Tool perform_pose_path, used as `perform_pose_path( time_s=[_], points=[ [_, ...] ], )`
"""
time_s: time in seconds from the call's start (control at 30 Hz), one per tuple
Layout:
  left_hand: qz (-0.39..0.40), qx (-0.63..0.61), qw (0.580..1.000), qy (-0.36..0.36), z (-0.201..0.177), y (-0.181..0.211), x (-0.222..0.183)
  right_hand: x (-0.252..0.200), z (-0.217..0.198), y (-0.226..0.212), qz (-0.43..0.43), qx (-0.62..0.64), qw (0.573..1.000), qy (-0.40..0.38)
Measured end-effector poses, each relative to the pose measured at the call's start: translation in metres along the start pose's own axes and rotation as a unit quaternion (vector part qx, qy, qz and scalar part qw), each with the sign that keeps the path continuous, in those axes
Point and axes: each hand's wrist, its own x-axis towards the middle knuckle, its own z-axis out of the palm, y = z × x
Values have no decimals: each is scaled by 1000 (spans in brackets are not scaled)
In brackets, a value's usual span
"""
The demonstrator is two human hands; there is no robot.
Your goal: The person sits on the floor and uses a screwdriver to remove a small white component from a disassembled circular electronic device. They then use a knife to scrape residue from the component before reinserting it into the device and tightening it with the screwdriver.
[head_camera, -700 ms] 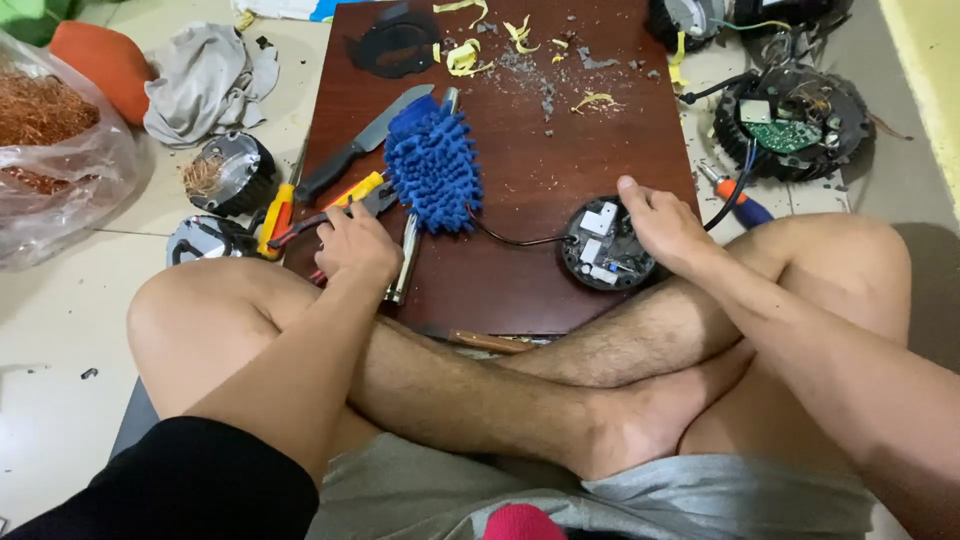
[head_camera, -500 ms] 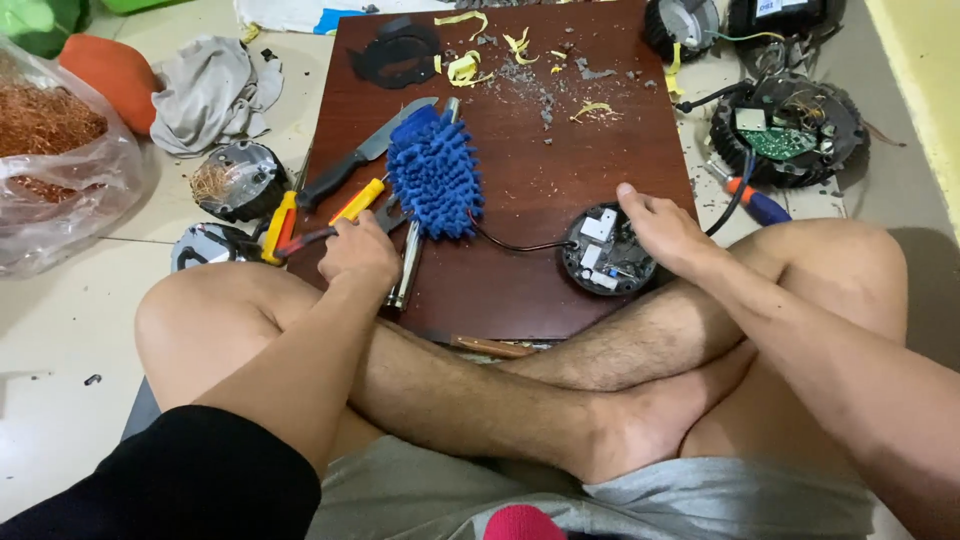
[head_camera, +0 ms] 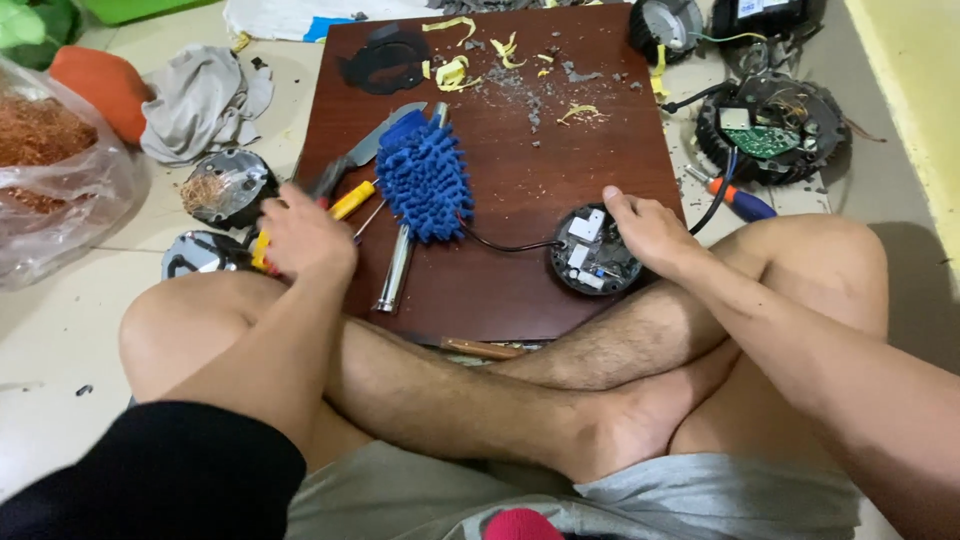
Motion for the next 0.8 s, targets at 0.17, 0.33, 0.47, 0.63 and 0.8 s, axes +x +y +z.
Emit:
perform_pose_path(
  time_s=[0.17,0.33,0.47,0.63,0.8],
  points=[
    [87,51,992,-80,34,-3,-3,-5,-1,-8,3,8,1000,-3],
    [70,36,975,-206,67,-10,2,-13,-4,-12,0,28,999,-16],
    [59,-15,984,-166,77,-6,-3,-9,-1,-10,-4,29,1000,-8],
    [57,-78,993,-69,16,-7,-42,-7,-1,-5,-17,32,999,-25],
    [49,-182,955,-231,-118,27,-138,-4,0,-8,-17,44,999,-7]
  ],
)
